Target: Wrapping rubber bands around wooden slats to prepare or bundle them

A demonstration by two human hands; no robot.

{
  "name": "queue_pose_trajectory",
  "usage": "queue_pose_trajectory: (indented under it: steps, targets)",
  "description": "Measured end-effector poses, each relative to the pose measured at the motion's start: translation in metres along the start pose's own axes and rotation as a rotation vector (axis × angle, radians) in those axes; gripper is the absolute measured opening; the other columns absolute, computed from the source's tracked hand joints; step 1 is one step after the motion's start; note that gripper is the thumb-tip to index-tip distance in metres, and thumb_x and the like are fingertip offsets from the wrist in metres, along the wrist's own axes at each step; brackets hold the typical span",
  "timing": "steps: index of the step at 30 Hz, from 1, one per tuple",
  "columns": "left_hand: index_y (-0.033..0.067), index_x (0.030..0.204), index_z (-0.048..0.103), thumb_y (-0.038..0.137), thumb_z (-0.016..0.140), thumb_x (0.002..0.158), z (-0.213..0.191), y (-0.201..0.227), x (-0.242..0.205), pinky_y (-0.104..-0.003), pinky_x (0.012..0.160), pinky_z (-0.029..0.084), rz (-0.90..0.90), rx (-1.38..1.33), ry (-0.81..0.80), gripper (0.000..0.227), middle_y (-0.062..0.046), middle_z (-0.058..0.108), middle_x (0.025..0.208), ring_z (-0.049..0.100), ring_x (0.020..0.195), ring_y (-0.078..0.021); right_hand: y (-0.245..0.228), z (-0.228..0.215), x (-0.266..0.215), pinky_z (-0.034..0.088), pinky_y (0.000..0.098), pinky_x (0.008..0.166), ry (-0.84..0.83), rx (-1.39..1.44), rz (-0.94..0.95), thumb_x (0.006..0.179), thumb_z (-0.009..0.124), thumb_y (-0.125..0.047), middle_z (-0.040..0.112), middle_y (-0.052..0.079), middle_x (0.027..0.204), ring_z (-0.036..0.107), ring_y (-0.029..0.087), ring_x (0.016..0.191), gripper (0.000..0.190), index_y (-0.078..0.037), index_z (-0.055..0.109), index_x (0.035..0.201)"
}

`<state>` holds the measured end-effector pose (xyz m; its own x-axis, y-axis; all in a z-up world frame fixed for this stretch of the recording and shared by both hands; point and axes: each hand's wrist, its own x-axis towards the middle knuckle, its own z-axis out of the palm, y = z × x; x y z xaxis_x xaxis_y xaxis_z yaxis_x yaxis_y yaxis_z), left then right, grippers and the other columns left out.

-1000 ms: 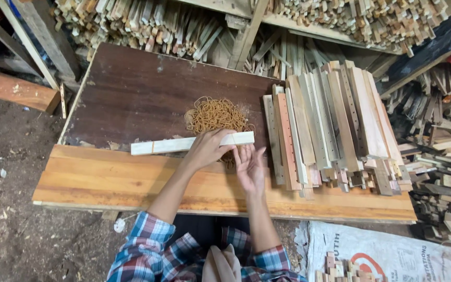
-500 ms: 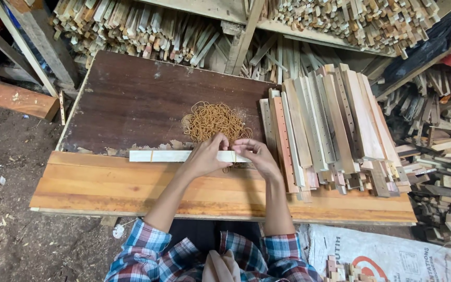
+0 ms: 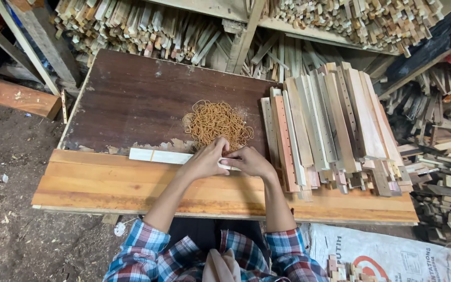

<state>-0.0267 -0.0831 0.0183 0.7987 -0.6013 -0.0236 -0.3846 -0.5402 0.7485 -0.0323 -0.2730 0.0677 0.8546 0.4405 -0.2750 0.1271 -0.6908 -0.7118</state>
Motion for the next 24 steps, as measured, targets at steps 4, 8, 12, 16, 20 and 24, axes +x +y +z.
queue_pose_trajectory:
  steps: [4, 8, 12, 16, 20, 24]
  targets:
    - [0.0162, 0.113, 0.043, 0.021, 0.089, 0.072, -0.001, -0.007, -0.001, -0.06, 0.091, 0.054, -0.017, 0.097, 0.052, 0.062, -0.017, 0.055, 0.126, 0.066, 0.106, -0.0518, 0.04, 0.021, 0.005, 0.052, 0.0411, 0.09, 0.086, 0.224, 0.053, 0.091, 0.073, -0.034, 0.08, 0.011, 0.1, 0.07, 0.025, 0.097, 0.028, -0.012, 0.081, 0.108]
    - [0.017, 0.113, 0.055, 0.04, 0.087, 0.075, 0.025, -0.01, -0.005, -0.038, 0.089, 0.056, -0.017, -0.017, 0.802, 0.055, -0.001, 0.054, 0.118, 0.063, 0.112, -0.0256, 0.085, 0.057, 0.022, 0.055, 0.0242, 0.049, 0.427, 0.769, 0.169, 0.091, 0.078, -0.027, 0.073, 0.012, 0.066, 0.069, 0.016, 0.055, 0.022, -0.005, 0.081, 0.093]
    - [-0.0105, 0.145, 0.04, 0.026, 0.085, 0.086, 0.049, -0.009, 0.009, -0.049, 0.098, 0.056, -0.234, -0.905, 0.763, 0.083, -0.035, 0.059, 0.13, 0.064, 0.117, -0.0437, 0.039, 0.07, 0.017, 0.056, 0.0248, 0.045, 0.718, 0.955, 0.169, 0.093, 0.075, -0.022, 0.071, 0.012, 0.063, 0.068, 0.016, 0.051, 0.02, -0.003, 0.08, 0.091]
    - [-0.003, 0.128, 0.065, 0.013, 0.085, 0.082, 0.055, -0.012, 0.016, -0.034, 0.081, 0.062, -0.282, -0.928, 0.779, 0.052, -0.022, 0.074, 0.111, 0.071, 0.094, -0.0238, 0.037, 0.088, 0.013, 0.056, 0.0224, 0.048, 0.732, 0.95, 0.206, 0.091, 0.077, -0.021, 0.073, 0.007, 0.069, 0.067, 0.011, 0.054, 0.018, -0.005, 0.08, 0.1]
    - [0.0011, 0.125, 0.069, 0.008, 0.086, 0.079, 0.051, -0.025, 0.007, -0.033, 0.082, 0.061, -0.266, -0.94, 0.701, 0.049, -0.017, 0.076, 0.105, 0.073, 0.092, -0.0206, 0.015, 0.076, -0.007, 0.056, 0.0313, 0.074, 0.572, 0.724, 0.104, 0.09, 0.076, -0.015, 0.075, 0.014, 0.095, 0.065, 0.016, 0.083, 0.023, -0.005, 0.078, 0.111]
    - [0.0022, 0.133, 0.065, 0.007, 0.084, 0.082, 0.05, -0.056, -0.005, -0.04, 0.089, 0.06, -0.231, -0.87, 0.666, 0.055, -0.022, 0.072, 0.115, 0.073, 0.101, -0.0285, 0.036, 0.094, 0.033, 0.05, 0.0473, 0.103, 0.555, 0.651, -0.13, 0.095, 0.073, -0.01, 0.069, 0.025, 0.123, 0.06, 0.03, 0.12, 0.039, -0.003, 0.066, 0.133]
